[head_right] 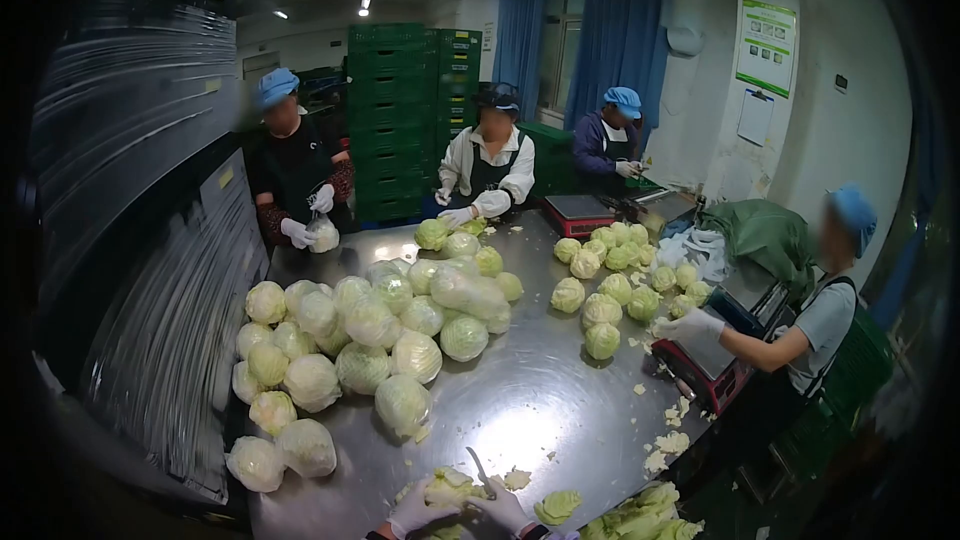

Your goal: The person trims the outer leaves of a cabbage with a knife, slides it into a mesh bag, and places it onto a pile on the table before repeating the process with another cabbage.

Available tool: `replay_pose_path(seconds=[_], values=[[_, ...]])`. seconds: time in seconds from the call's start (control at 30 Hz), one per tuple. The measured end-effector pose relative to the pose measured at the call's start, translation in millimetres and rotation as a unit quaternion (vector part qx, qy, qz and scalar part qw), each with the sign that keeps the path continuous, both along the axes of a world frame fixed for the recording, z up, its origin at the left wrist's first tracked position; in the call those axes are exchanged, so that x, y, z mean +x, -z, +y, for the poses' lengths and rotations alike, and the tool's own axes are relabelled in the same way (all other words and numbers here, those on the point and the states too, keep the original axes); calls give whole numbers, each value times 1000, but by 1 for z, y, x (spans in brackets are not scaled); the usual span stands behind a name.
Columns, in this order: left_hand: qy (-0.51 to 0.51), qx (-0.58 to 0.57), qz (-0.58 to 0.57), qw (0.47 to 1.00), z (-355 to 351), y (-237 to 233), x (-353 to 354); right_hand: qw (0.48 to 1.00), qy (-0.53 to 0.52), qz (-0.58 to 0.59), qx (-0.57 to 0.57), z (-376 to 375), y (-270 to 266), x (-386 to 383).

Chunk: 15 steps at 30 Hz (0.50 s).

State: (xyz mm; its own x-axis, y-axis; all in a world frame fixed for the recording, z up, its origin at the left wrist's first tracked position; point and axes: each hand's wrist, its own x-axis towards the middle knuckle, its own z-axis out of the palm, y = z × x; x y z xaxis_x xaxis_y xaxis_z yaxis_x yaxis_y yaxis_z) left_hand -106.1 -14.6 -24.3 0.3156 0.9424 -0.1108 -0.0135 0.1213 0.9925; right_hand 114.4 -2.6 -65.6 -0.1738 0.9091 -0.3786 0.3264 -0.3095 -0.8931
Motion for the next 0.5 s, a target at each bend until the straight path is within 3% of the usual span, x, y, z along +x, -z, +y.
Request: replay_pose_path(seconds=[0.07, 0.17, 0.2, 0.23, 0.3, 0.37, 0.4, 0.43, 0.47, 0.5], values=[[-69, 113, 149, 980, -7, 13, -2, 999, -29, 12, -32, 2, -2, 1], [-86, 101, 118, 984, -19, 56, 0, 999, 13, 28, -17, -9, -53, -19], [-138, 205, 179, 952, -21, 43, 2, 1000, 8, -2, 8, -9, -59, -19], [-141, 209, 171, 953, -22, 39, 5, 999, 4, -32, 31, -10, -63, -17], [-174, 306, 349, 868, -22, 28, 7, 993, -3, -87, 77, -11, -67, -16], [-190, 285, 348, 873, -26, 14, 14, 985, -9, -132, 112, -20, -57, -23], [-165, 207, 342, 902, -26, 12, 15, 999, 7, -4, 48, -17, -48, -29], [-139, 127, 335, 923, -25, 10, 14, 999, 7, -2, 47, -17, -43, -29], [-139, 126, 336, 923, -22, 21, 12, 996, 8, -43, 81, -18, -39, -26], [-158, 199, 352, 901, -18, 42, 11, 990, 8, -84, 114, -20, -47, -26]])
